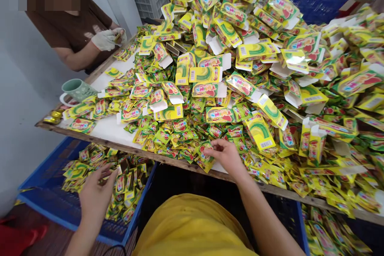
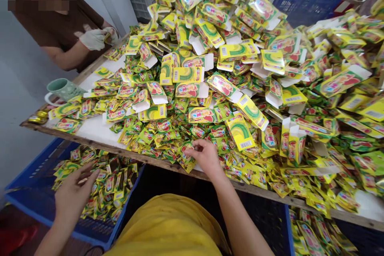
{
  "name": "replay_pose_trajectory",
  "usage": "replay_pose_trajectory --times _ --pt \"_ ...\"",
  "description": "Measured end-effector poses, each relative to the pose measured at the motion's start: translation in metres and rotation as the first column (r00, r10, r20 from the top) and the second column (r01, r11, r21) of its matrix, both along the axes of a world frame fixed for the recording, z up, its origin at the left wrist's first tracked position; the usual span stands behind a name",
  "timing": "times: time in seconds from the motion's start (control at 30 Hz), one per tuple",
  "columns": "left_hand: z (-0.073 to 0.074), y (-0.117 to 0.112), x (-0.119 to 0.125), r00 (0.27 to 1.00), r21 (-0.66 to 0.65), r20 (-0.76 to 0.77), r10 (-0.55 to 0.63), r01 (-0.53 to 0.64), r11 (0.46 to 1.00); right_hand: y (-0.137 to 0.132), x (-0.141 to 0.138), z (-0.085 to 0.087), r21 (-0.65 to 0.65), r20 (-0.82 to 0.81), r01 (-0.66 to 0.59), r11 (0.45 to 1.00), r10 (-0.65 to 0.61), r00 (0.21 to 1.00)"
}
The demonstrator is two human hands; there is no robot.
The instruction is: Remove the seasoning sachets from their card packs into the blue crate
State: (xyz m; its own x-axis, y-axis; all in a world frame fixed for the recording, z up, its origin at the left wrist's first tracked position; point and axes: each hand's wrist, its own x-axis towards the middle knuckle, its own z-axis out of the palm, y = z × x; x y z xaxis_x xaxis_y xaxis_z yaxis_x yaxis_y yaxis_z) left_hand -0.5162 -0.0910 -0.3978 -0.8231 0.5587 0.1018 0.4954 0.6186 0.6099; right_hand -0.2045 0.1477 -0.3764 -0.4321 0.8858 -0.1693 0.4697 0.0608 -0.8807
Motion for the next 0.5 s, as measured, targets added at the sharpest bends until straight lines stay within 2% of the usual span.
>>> replay_pose_trajectory --times 0.03,0.07,0.13,0.17,0.23,0.3,0.37,0.4,0.47,0.5 --pt "0.004 0.009 0.010 0.999 0.045 0.032 -0.030 0.028 0.999 0.001 0.004 0.000 -0.077 -0.014 -0.030 0.997 0.029 0.999" --pt "0.009 0.020 0.025 0.995 0.084 0.051 -0.090 0.086 0.993 0.000 0.007 0.001 -0.098 0.015 -0.066 0.993 0.067 0.998" --pt "0.018 0.049 0.059 0.954 0.159 0.030 -0.299 0.291 0.943 -0.008 0.007 0.004 0.017 0.186 -0.107 0.994 0.102 0.977" --pt "0.022 0.063 0.075 0.909 0.198 0.012 -0.418 0.407 0.892 -0.014 0.006 0.005 0.113 0.295 -0.117 0.987 0.079 0.952" --pt "0.030 0.091 0.104 0.782 0.271 -0.019 -0.623 0.604 0.750 -0.026 0.001 0.006 0.260 0.464 -0.137 0.956 0.001 0.886" --pt "0.040 0.118 0.125 0.656 0.319 -0.042 -0.753 0.723 0.612 -0.036 -0.004 0.006 0.259 0.521 -0.140 0.956 -0.016 0.853" --pt "0.054 0.148 0.142 0.516 0.318 -0.098 -0.851 0.827 0.464 -0.039 -0.005 0.004 0.201 0.463 -0.118 0.972 0.012 0.886" --pt "0.062 0.166 0.151 0.429 0.292 -0.158 -0.889 0.881 0.373 -0.039 -0.005 0.003 0.182 0.407 -0.096 0.979 0.013 0.913" --pt "0.077 0.204 0.174 0.224 0.166 -0.322 -0.920 0.970 0.178 -0.036 0.000 0.002 0.164 0.283 -0.050 0.985 0.002 0.959" --pt "0.083 0.224 0.188 0.124 0.079 -0.403 -0.907 0.992 0.101 -0.035 0.005 0.001 0.155 0.226 -0.037 0.987 0.001 0.974"
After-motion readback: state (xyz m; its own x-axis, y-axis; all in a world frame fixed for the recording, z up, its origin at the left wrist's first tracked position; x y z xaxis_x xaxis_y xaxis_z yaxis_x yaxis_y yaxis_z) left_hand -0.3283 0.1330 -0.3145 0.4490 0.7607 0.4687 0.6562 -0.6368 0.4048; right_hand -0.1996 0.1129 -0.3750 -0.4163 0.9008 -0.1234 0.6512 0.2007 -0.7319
